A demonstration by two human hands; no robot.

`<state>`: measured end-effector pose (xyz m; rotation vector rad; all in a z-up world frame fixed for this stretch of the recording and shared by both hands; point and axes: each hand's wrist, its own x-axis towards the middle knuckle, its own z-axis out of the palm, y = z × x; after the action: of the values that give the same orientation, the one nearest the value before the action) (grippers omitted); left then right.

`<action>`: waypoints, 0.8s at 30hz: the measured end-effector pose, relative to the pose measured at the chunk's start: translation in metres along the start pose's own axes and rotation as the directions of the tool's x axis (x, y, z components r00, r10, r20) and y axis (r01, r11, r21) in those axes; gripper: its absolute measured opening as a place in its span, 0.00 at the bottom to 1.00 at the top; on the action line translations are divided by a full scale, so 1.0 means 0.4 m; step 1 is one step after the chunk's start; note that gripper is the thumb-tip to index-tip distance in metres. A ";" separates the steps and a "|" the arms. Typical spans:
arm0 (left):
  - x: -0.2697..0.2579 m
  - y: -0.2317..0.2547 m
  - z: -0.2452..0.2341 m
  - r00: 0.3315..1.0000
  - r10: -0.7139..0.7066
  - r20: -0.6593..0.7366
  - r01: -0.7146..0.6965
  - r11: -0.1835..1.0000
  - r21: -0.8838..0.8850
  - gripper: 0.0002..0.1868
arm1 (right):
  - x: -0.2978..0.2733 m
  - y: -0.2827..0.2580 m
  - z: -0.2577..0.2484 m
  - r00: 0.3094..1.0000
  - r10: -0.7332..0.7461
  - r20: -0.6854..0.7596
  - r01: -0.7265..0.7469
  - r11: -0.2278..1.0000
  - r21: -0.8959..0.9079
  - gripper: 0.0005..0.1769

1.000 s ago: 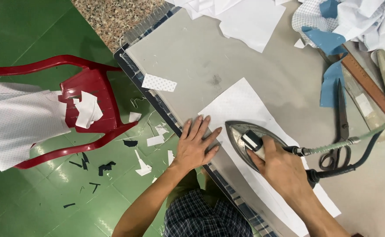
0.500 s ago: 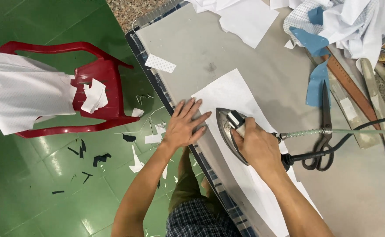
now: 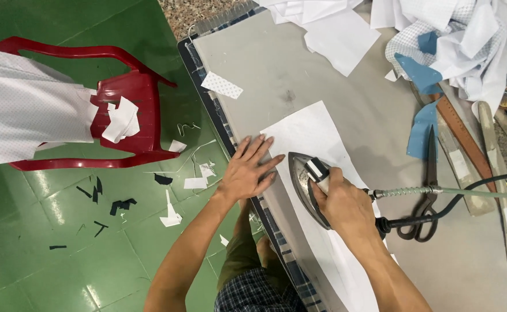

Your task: The person irons a white fabric piece on a worktable using a steam iron, then uses shears to trim the edges of the fabric. The person handles the iron and shears directly while working on the table.

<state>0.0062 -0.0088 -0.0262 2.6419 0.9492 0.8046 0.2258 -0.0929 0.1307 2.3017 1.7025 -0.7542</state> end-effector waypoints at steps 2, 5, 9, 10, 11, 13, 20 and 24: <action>-0.009 0.000 0.002 0.999 0.008 -0.045 -0.008 1.000 0.008 0.21 | 0.001 -0.002 -0.008 1.000 0.001 0.013 -0.001 1.000 0.020 0.26; -0.037 0.001 0.011 0.991 -0.015 -0.135 0.017 1.000 0.009 0.15 | 0.002 -0.008 -0.023 0.999 0.012 0.030 -0.013 0.999 0.050 0.27; -0.042 0.033 -0.011 0.981 -0.089 -0.173 0.091 0.996 0.005 0.14 | -0.004 -0.025 -0.044 0.998 0.035 0.045 -0.037 0.998 0.047 0.29; -0.031 0.036 -0.027 0.981 -0.093 -0.168 0.094 0.996 0.002 0.14 | 0.000 -0.001 -0.008 0.998 0.037 0.051 -0.039 0.998 0.047 0.29; -0.019 0.041 -0.044 0.994 -0.059 -0.095 0.061 0.998 0.021 0.17 | 0.003 0.022 0.028 0.999 -0.025 -0.047 0.025 1.000 -0.003 0.30; -0.001 0.043 -0.061 0.999 -0.024 -0.023 0.024 0.999 0.035 0.21 | 0.008 0.042 0.057 0.985 -0.090 -0.145 0.082 0.995 -0.060 0.32; 0.004 0.034 -0.046 0.991 -0.060 0.119 0.059 0.998 0.011 0.27 | 0.008 0.034 0.045 0.991 -0.053 -0.119 0.050 0.998 -0.028 0.31; 0.003 0.031 -0.038 0.994 -0.059 0.098 0.058 0.998 0.014 0.26 | 0.005 0.024 0.031 0.986 -0.078 -0.147 0.079 0.997 0.001 0.30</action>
<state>0.0049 -0.0171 -0.0083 2.6231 1.0023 0.6521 0.2317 -0.0997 0.1178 2.3602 1.8654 -0.6192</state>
